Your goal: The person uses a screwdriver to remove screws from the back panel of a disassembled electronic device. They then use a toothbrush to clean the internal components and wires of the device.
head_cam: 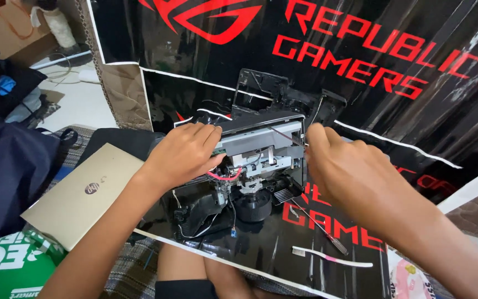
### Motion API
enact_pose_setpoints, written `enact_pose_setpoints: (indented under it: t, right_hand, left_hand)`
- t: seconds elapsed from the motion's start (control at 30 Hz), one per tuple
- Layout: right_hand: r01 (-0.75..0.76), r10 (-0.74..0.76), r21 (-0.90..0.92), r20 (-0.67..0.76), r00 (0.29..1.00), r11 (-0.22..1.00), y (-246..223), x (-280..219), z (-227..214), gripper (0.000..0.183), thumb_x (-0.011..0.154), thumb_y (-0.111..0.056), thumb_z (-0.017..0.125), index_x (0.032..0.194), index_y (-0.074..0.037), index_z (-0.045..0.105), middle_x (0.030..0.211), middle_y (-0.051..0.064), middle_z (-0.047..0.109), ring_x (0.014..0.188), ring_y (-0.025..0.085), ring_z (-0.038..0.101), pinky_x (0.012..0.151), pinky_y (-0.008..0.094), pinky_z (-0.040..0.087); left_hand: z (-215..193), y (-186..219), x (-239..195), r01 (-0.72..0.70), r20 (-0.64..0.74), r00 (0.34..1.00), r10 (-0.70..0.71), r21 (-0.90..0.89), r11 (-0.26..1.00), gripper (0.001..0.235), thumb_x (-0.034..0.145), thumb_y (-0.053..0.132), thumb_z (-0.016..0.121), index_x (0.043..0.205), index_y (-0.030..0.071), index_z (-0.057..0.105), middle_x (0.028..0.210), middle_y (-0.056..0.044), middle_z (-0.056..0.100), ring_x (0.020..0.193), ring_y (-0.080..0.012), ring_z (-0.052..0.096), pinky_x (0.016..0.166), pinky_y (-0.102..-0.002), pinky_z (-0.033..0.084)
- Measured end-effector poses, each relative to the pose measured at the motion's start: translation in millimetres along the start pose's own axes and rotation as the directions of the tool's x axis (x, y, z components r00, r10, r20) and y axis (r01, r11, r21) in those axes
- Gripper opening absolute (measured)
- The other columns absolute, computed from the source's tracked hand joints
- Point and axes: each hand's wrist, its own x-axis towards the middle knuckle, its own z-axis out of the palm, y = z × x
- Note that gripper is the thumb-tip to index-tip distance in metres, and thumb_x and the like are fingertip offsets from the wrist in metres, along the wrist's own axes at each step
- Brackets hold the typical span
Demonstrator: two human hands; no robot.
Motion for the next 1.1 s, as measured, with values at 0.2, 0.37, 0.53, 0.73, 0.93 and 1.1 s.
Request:
enact_pose_setpoints:
  t: [0.2, 0.37, 0.53, 0.73, 0.93, 1.1]
  right_hand:
    - [-0.034, -0.059, -0.276, -0.323, 0.945, 0.961, 3, -1, 28, 0.045, 0.114, -0.043, 0.053, 0.078, -0.018, 0.047, 0.058, -0.001, 0.054, 0.046, 0.032, 0.062, 0.037, 0.040, 0.037]
    - [-0.102, 0.032, -0.192, -0.336, 0.941, 0.976, 1, -4, 29, 0.039, 0.111, -0.046, 0.049, 0.087, -0.015, 0.049, 0.061, 0.000, 0.059, 0.045, 0.034, 0.062, 0.036, 0.041, 0.036]
    - [-0.019, 0.019, 0.007, -0.006, 1.000, 1.000, 7, -12, 20, 0.009, 0.100, -0.009, 0.039, 0.092, -0.013, 0.037, 0.080, 0.012, 0.047, 0.052, 0.046, 0.053, 0.048, 0.055, 0.032]
    - [0.052, -0.099, -0.170, -0.282, 0.954, 0.984, 5, -7, 40, 0.031, 0.113, -0.029, 0.047, 0.087, -0.013, 0.047, 0.069, 0.005, 0.055, 0.044, 0.038, 0.060, 0.036, 0.045, 0.043]
    - [-0.026, -0.042, -0.161, -0.404, 0.914, 0.987, -2, -7, 34, 0.040, 0.110, -0.048, 0.048, 0.088, -0.015, 0.050, 0.063, 0.004, 0.060, 0.045, 0.037, 0.062, 0.037, 0.044, 0.038]
    - [0.132, -0.147, -0.110, -0.144, 0.979, 0.985, 1, -8, 22, 0.021, 0.087, 0.000, 0.057, 0.094, -0.012, 0.042, 0.078, 0.007, 0.047, 0.040, 0.039, 0.050, 0.035, 0.048, 0.038]
  left_hand:
    - [-2, 0, 1, 0.013, -0.028, 1.000, -0.013, 0.003, 1.000, 0.047, 0.088, 0.039, 0.083, 0.108, 0.001, 0.064, 0.086, -0.006, 0.061, 0.076, -0.0221, 0.063, 0.067, -0.034, 0.054]
    - [-7, 0, 2, 0.006, -0.011, 1.000, -0.006, 0.004, 1.000, 0.048, 0.089, 0.039, 0.081, 0.112, -0.001, 0.066, 0.092, -0.008, 0.066, 0.082, -0.0225, 0.066, 0.073, -0.034, 0.057]
    - [-12, 1, 4, 0.013, -0.009, 1.000, -0.013, -0.010, 1.000, 0.048, 0.084, 0.039, 0.085, 0.108, 0.001, 0.067, 0.096, -0.009, 0.069, 0.087, -0.0235, 0.068, 0.079, -0.035, 0.059]
    - [-9, 4, 1, -0.008, -0.013, 1.000, 0.009, 0.035, 0.999, 0.046, 0.091, 0.037, 0.078, 0.114, -0.001, 0.068, 0.103, -0.012, 0.072, 0.094, -0.0246, 0.070, 0.084, -0.035, 0.059]
    - [-12, 7, 1, -0.019, -0.004, 1.000, 0.020, 0.052, 0.998, 0.046, 0.091, 0.037, 0.078, 0.114, -0.001, 0.067, 0.100, -0.011, 0.070, 0.090, -0.0243, 0.068, 0.083, -0.035, 0.058]
    - [-11, 9, 0, -0.038, -0.002, 0.999, 0.038, 0.095, 0.995, 0.046, 0.094, 0.041, 0.074, 0.115, 0.001, 0.067, 0.096, -0.008, 0.067, 0.086, -0.0230, 0.066, 0.080, -0.034, 0.057]
